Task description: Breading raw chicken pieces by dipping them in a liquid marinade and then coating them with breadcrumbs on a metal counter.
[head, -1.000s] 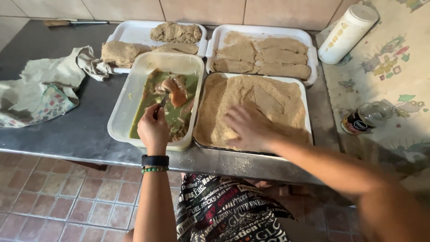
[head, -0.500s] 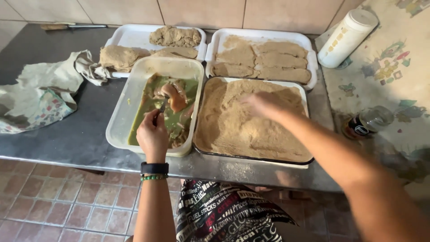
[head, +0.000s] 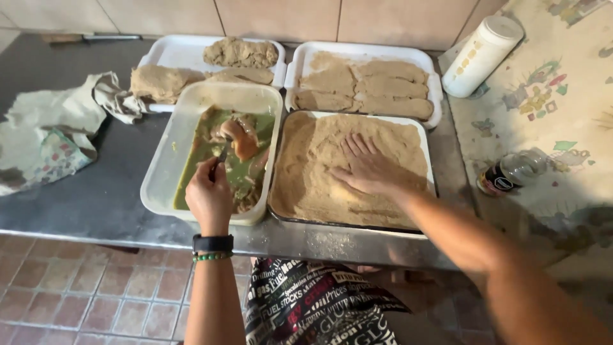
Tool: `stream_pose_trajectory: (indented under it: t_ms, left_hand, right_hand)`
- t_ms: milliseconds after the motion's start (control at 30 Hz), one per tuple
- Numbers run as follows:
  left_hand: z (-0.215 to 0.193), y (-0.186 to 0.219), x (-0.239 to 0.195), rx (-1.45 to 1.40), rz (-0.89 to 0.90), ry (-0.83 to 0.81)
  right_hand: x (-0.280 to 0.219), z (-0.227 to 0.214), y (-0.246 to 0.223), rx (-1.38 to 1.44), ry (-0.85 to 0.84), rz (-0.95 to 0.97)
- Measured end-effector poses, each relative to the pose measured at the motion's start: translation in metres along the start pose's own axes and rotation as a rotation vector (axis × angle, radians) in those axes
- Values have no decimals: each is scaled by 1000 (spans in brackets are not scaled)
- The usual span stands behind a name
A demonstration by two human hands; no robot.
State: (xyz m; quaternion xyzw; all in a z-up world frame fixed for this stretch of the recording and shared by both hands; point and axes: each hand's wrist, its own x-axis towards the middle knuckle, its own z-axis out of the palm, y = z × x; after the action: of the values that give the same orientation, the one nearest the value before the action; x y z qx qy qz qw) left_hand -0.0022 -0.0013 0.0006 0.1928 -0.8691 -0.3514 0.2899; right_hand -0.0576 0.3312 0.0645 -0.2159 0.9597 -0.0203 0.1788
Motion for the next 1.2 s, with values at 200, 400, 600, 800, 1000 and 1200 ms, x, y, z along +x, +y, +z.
stream_pose_trajectory:
  t_ms: [200,400,600,800,1000,1200]
  left_hand:
    - [-2,1,-1,23,-13,-26]
    - [2,-5,-2,46,-28,-30]
    - [-2,4,-2,36,-35,-34]
    - [-1,-3,1,48,-45,-70]
    - [-2,-1,-2,31,-27,-37]
    - [5,-8,-1,3,4,-10]
  right_hand:
    - [8,14,42,76,101,-10]
    - [40,27,78,202,120,379]
    - [28,8,77,160,46,402]
    - [18,-8,92,408,284,328]
    - [2,2,96,460,531,27]
    - [22,62,128,225,411,197]
